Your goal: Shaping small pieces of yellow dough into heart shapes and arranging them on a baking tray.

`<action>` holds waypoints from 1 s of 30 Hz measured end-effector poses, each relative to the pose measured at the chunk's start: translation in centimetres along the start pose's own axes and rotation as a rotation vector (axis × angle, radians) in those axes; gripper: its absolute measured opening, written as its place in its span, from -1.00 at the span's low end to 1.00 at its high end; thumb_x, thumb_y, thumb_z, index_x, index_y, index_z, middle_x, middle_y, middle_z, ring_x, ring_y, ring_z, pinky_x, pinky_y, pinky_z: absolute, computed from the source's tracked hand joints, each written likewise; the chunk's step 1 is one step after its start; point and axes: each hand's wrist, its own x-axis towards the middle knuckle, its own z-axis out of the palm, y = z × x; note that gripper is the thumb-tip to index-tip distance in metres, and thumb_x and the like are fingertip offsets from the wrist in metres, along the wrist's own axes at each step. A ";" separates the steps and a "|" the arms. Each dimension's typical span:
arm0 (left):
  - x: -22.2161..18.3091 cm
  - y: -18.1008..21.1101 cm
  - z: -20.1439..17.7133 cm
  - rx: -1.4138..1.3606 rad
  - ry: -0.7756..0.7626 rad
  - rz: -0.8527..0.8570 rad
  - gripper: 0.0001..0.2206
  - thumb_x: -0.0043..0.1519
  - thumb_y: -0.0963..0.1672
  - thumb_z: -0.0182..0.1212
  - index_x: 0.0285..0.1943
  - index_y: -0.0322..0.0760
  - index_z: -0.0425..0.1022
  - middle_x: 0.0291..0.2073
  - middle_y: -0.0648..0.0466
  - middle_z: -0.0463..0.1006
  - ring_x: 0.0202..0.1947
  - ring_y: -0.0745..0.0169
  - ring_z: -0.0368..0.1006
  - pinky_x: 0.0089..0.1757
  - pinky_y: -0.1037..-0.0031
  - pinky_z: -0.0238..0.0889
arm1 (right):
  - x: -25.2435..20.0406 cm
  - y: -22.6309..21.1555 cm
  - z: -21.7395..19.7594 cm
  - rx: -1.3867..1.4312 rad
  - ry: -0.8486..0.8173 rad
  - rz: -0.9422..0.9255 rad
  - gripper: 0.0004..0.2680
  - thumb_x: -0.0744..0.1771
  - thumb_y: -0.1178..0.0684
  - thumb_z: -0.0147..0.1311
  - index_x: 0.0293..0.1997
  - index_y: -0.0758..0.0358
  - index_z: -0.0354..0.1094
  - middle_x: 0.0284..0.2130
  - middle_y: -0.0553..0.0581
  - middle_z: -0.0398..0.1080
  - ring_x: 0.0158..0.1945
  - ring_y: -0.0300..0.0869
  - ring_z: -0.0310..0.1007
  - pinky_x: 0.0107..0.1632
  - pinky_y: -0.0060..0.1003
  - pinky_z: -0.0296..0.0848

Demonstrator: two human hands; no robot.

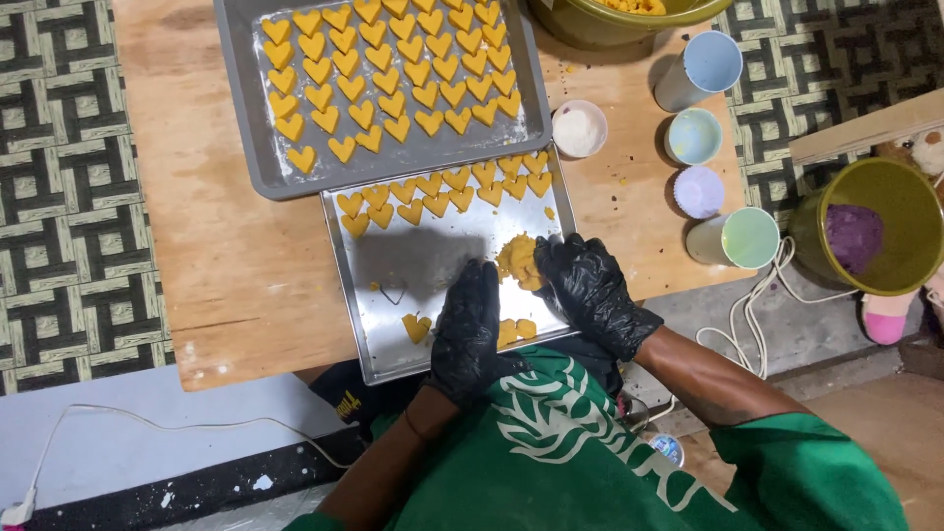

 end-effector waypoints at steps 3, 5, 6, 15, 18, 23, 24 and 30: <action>1.2 -0.4 0.6 0.086 -0.018 -0.074 0.11 0.03 0.17 0.43 0.65 -0.18 -0.28 0.62 -0.11 -0.31 0.59 -0.09 -0.43 0.45 0.13 -0.65 | -0.3 0.4 1.2 0.021 0.207 -0.109 -0.73 0.20 0.02 0.27 -0.04 0.06 0.44 -0.06 0.20 0.48 0.01 0.11 0.50 -0.05 0.02 0.51; 2.3 -3.2 3.8 0.144 -0.035 -0.074 0.09 0.06 0.16 0.40 0.65 -0.19 -0.27 0.62 -0.10 -0.31 0.59 -0.08 -0.45 0.45 0.13 -0.69 | 0.3 0.1 0.5 0.021 0.248 -0.128 -0.76 0.20 0.02 0.25 -0.08 0.05 0.45 -0.10 0.16 0.49 -0.01 0.07 0.51 -0.06 -0.02 0.51; 2.9 -4.5 5.4 0.202 -0.053 -0.071 0.06 0.08 0.14 0.37 0.65 -0.20 -0.27 0.62 -0.09 -0.32 0.60 -0.07 -0.47 0.45 0.13 -0.73 | 0.5 0.0 0.0 0.020 0.288 -0.144 -0.79 0.20 0.03 0.24 -0.12 0.03 0.46 -0.14 0.13 0.51 -0.03 0.04 0.52 -0.06 -0.06 0.51; 0.5 -1.7 2.5 0.107 0.076 -0.016 -0.08 0.21 0.09 0.29 0.64 -0.25 -0.20 0.61 -0.10 -0.22 0.58 -0.12 -0.30 0.45 0.07 -0.54 | 2.8 -2.7 -4.4 0.027 0.003 -0.026 -0.48 0.22 -0.01 0.25 0.32 0.28 0.24 0.12 0.43 0.36 0.20 0.24 0.37 0.26 0.11 0.36; 0.5 -3.2 3.6 0.262 0.024 -0.103 -0.04 0.15 0.11 0.38 0.63 -0.17 -0.16 0.60 -0.06 -0.18 0.58 -0.01 -0.26 0.44 0.13 -0.53 | 3.8 -1.0 -1.6 0.346 -0.224 -0.065 -0.26 0.16 -0.05 0.30 0.49 0.28 -0.03 0.37 0.48 0.10 0.40 0.35 0.08 0.44 0.14 0.04; -0.6 -3.0 3.3 0.222 0.304 0.025 0.10 -0.02 0.26 0.35 0.61 -0.27 -0.08 0.55 -0.18 -0.01 0.54 -0.15 -0.10 0.46 0.08 -0.42 | 4.1 -1.5 1.2 0.369 -0.375 0.063 -0.28 0.12 -0.12 0.33 0.46 0.04 0.10 0.15 0.28 0.26 0.14 0.26 0.36 0.10 0.07 0.47; -0.5 -3.0 3.4 0.199 0.337 0.031 0.08 -0.02 0.27 0.34 0.60 -0.26 -0.04 0.54 -0.17 0.03 0.53 -0.15 -0.06 0.47 0.09 -0.38 | 3.8 -1.4 1.1 0.360 -0.387 0.048 -0.33 0.16 -0.10 0.30 0.45 0.00 0.11 0.16 0.23 0.25 0.16 0.23 0.34 0.08 0.06 0.47; 0.1 -3.7 4.6 0.321 0.501 0.117 0.05 -0.08 0.24 0.39 0.54 -0.32 0.12 0.43 -0.24 0.23 0.43 -0.26 0.15 0.41 -0.05 -0.15 | 1.2 -5.4 -2.4 0.739 -0.252 0.137 -0.65 0.35 -0.07 0.14 0.28 0.10 0.32 0.06 0.32 0.37 0.10 0.24 0.37 0.14 0.03 0.44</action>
